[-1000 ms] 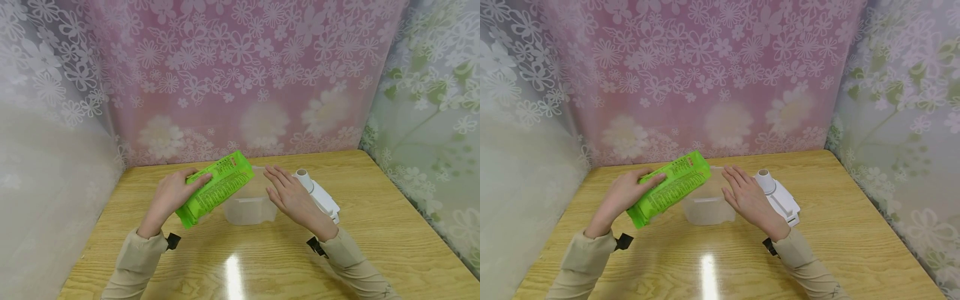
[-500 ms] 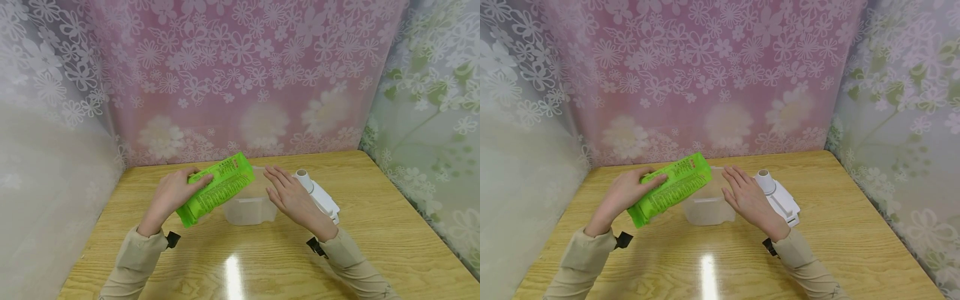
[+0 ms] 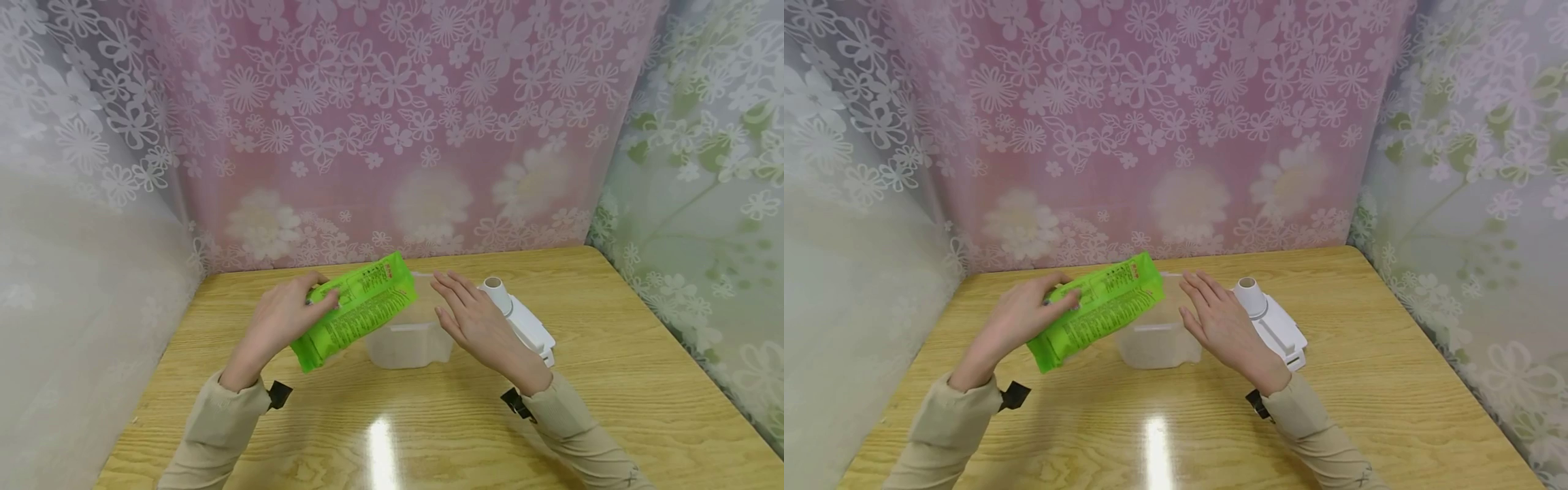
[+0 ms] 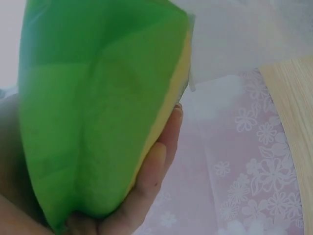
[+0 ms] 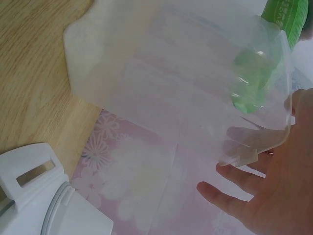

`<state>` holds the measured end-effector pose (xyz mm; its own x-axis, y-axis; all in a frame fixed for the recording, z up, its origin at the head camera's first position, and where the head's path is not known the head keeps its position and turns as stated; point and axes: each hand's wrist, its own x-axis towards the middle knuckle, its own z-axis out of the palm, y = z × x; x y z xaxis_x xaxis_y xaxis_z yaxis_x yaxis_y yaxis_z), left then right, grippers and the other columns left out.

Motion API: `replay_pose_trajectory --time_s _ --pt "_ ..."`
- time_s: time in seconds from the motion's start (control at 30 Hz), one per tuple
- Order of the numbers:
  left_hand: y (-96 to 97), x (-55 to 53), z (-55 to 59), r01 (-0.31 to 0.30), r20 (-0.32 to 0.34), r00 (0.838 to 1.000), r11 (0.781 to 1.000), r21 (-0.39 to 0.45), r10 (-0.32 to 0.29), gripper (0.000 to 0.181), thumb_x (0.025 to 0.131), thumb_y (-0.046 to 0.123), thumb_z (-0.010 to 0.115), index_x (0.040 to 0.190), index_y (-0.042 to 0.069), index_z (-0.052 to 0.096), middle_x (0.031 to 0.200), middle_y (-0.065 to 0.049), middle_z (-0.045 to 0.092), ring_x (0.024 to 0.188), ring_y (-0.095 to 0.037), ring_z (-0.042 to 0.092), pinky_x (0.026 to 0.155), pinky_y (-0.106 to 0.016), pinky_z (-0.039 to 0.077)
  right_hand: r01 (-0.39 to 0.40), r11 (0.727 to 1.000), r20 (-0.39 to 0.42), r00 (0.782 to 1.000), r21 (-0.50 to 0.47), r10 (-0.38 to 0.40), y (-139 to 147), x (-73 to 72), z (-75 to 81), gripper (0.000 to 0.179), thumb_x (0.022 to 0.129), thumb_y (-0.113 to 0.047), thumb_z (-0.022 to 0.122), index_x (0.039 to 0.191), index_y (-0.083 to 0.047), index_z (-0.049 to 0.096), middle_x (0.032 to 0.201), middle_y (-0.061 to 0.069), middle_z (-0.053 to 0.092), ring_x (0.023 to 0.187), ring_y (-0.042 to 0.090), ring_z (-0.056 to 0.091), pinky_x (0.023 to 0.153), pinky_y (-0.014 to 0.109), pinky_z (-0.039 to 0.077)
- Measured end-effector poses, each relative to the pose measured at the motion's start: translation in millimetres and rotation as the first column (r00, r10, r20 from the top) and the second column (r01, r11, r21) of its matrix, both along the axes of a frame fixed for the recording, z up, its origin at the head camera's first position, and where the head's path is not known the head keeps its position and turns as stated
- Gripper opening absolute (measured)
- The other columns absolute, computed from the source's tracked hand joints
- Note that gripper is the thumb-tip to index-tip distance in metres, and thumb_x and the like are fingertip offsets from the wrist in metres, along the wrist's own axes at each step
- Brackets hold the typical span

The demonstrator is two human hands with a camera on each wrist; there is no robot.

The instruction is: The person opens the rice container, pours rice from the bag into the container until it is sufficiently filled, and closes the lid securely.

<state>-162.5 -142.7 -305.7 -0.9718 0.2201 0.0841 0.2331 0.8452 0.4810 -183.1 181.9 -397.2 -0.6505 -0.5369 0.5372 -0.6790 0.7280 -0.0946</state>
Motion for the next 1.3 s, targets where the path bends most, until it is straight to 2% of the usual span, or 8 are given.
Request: replay_pose_trajectory --time_s 0.1,0.37,0.57,0.73,0.87,0.97,1.17,1.3 --pt "-2.0 1.6 -0.6 0.022 -0.026 0.999 1.0 0.002 -0.022 0.046 0.101 0.045 0.057 0.13 0.01 0.066 0.081 -0.001 0.066 0.054 -0.014 0.036 0.051 -0.03 0.032 0.001 1.0 0.009 1.0 -0.001 -0.001 0 0.1 0.0 0.049 0.104 -0.024 0.054 0.144 0.004 0.052 0.15 0.02 0.05 0.141 0.038 0.043 0.116 0.049 0.035" --pt "-5.9 5.2 -4.5 0.008 -0.08 0.997 0.999 0.053 -0.004 0.052 0.099 0.05 0.062 0.133 0.011 0.067 0.097 -0.008 0.073 0.057 -0.015 0.043 0.063 -0.034 0.043 0.002 1.0 0.029 1.0 0.002 -0.002 0 0.2 0.5 0.051 0.109 -0.032 0.043 0.144 0.004 0.051 0.152 0.019 0.048 0.143 0.037 0.041 0.119 0.048 0.032" --pt "-1.4 9.2 -9.8 -0.027 -0.17 0.985 0.998 0.054 0.036 0.05 0.097 0.054 0.063 0.126 0.013 0.071 0.078 -0.006 0.07 0.052 -0.014 0.045 0.058 -0.034 0.045 0.009 1.0 0.003 1.0 0.007 -0.009 0 -0.1 -0.7 0.053 0.11 -0.035 0.04 0.144 0.003 0.052 0.152 0.018 0.049 0.142 0.037 0.042 0.116 0.05 0.035" --pt "3.4 11.2 -14.8 -0.039 -0.29 0.956 0.999 0.008 0.04 0.046 0.1 0.045 0.063 0.124 0.008 0.071 0.066 -0.005 0.065 0.044 -0.012 0.04 0.049 -0.032 0.042 0.031 0.999 -0.079 0.996 0.029 -0.028 0 -2.2 -3.7 0.063 0.112 -0.044 0.024 0.143 0.001 0.054 0.15 0.015 0.052 0.139 0.035 0.047 0.107 0.054 0.043" --pt "7.9 12.1 -17.1 -0.069 -0.361 0.931 0.997 -0.046 0.048 0.041 0.101 0.041 0.062 0.123 0.008 0.072 0.048 0.002 0.042 0.039 -0.01 0.027 0.039 -0.026 0.027 0.035 0.998 -0.133 0.991 0.049 -0.028 0 -4.0 -5.6 0.069 0.111 -0.046 0.016 0.142 0.001 0.056 0.148 0.015 0.054 0.137 0.035 0.049 0.105 0.054 0.045" --pt "10.9 11.8 -18.0 -0.093 -0.414 0.908 0.993 -0.073 0.055 0.038 0.101 0.04 0.061 0.121 0.01 0.073 0.046 0.004 0.037 0.04 -0.009 0.022 0.038 -0.023 0.021 0.035 0.998 -0.143 0.989 0.054 -0.027 0 -4.3 -6.2 0.069 0.111 -0.045 0.015 0.141 0.002 0.057 0.148 0.015 0.054 0.137 0.035 0.049 0.105 0.054 0.045" --pt "13.8 10.1 -18.1 -0.096 -0.498 0.866 0.993 -0.073 0.047 0.031 0.1 0.036 0.064 0.114 0.011 0.077 0.048 0.001 0.047 0.039 -0.01 0.023 0.037 -0.024 0.02 0.03 0.998 -0.131 0.991 0.046 -0.024 1 -4.3 -5.8 0.067 0.112 -0.044 0.018 0.14 0.002 0.057 0.148 0.015 0.054 0.137 0.035 0.049 0.105 0.055 0.044" --pt "15.2 9.3 -17.8 -0.092 -0.527 0.849 0.993 -0.072 0.04 0.026 0.1 0.034 0.065 0.109 0.013 0.078 0.056 -0.004 0.06 0.038 -0.01 0.025 0.037 -0.025 0.021 0.025 0.999 -0.126 0.992 0.045 -0.019 1 -3.9 -6.0 0.066 0.112 -0.044 0.018 0.141 0.002 0.057 0.148 0.015 0.053 0.137 0.036 0.048 0.106 0.055 0.044"
